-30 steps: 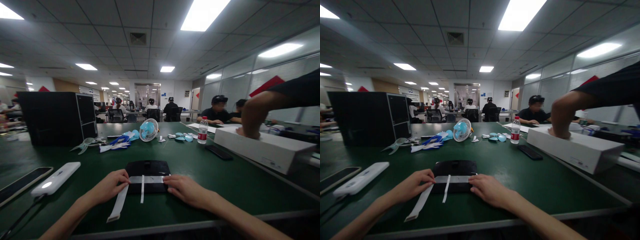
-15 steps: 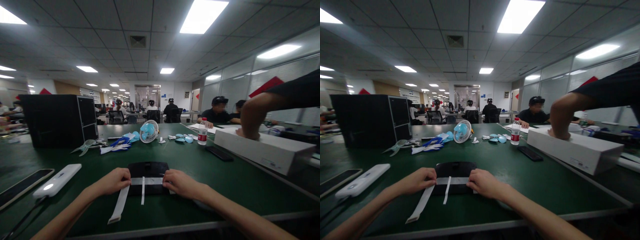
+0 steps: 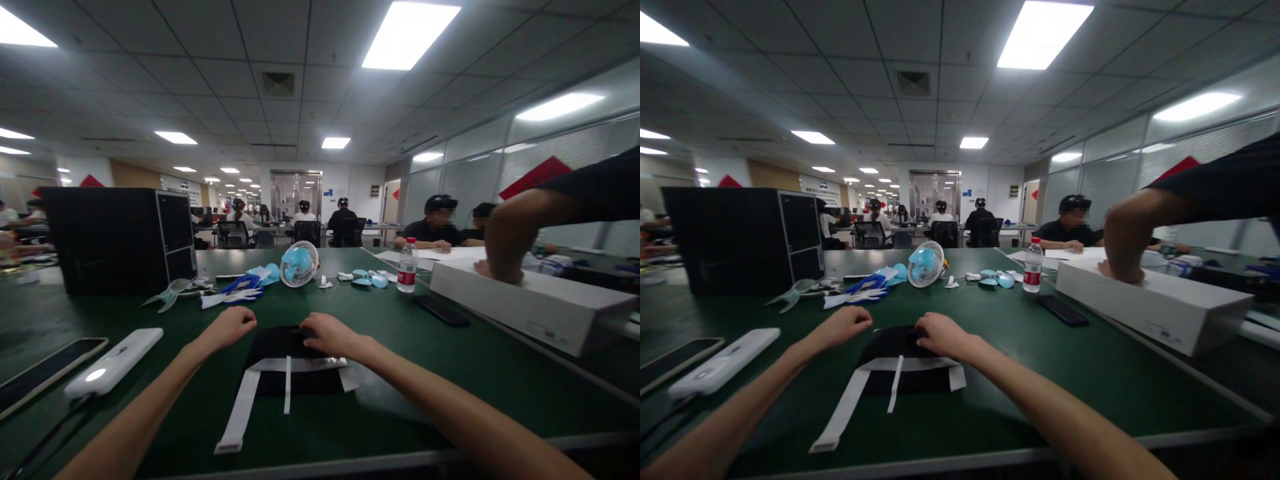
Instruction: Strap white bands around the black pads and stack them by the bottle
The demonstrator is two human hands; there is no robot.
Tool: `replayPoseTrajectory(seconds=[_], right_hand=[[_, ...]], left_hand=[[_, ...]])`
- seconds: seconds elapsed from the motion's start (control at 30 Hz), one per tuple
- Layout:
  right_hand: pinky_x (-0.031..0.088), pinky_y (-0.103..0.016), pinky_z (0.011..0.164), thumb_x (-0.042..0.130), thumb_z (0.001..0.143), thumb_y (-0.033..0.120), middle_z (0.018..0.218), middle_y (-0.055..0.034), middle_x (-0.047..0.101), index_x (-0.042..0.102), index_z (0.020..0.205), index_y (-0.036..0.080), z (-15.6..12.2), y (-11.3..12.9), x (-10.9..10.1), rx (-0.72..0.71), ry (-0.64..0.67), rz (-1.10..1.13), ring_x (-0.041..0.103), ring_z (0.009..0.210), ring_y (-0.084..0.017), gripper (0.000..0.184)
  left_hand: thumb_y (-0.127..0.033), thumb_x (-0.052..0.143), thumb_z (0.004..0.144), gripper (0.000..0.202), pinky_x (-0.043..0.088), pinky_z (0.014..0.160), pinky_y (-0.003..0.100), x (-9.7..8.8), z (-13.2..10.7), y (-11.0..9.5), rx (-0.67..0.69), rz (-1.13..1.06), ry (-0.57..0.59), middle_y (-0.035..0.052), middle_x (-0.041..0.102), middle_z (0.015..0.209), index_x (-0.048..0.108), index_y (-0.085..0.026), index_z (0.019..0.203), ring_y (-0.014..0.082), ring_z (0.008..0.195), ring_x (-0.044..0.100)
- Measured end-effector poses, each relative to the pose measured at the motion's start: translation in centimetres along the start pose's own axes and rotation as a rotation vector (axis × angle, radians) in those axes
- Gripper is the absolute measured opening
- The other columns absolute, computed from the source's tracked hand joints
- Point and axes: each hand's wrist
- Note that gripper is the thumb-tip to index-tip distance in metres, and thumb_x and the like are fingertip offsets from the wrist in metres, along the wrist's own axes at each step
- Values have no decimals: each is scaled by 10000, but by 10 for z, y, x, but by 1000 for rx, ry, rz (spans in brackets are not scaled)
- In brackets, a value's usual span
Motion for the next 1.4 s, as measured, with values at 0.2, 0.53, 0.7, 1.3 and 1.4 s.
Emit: replayPoseTrajectory(seconds=[0.2,0.53,0.7,1.3,1.4], right_hand=[[457,-292,771,638,774,293,1016,-110,645,673,1044,142,39,-5,23,-24,28,-124,598,913,-222,311],[441,-242,724,603,801,316,955,-67,697,708,988,179,30,-30,20,4,-5,-109,628,853,-188,254],[430,-226,696,589,797,292,926,-54,714,725,967,193,-2,-81,-12,242,-98,-130,633,812,-175,239],[453,-280,683,614,751,268,961,-143,692,720,873,153,-114,-234,-52,1080,-226,-223,649,912,-258,198],[458,-294,701,610,758,269,975,-152,686,712,887,149,-115,-233,-50,1083,-221,-226,647,925,-267,203]], left_hand=[[-358,408,835,348,449,806,303,19,-4,41,-128,142,-141,80,652,1039,659,-186,1002,213,938,606],[-361,384,847,351,447,815,303,23,-8,47,-148,167,-155,72,652,1038,647,-204,1019,210,941,608],[-371,388,845,355,451,824,321,25,-8,46,-155,154,-135,75,655,1049,644,-203,1025,218,944,613],[-396,383,844,385,488,810,327,26,-15,24,-147,66,-55,85,638,1079,626,-195,1064,217,949,609],[-396,389,841,376,485,815,323,25,-15,23,-156,62,-54,81,642,1072,629,-200,1055,214,948,610]])
Point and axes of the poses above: each hand's wrist, its own z-axis towards the middle knuckle, its own x-axis out of the palm, y = z × x
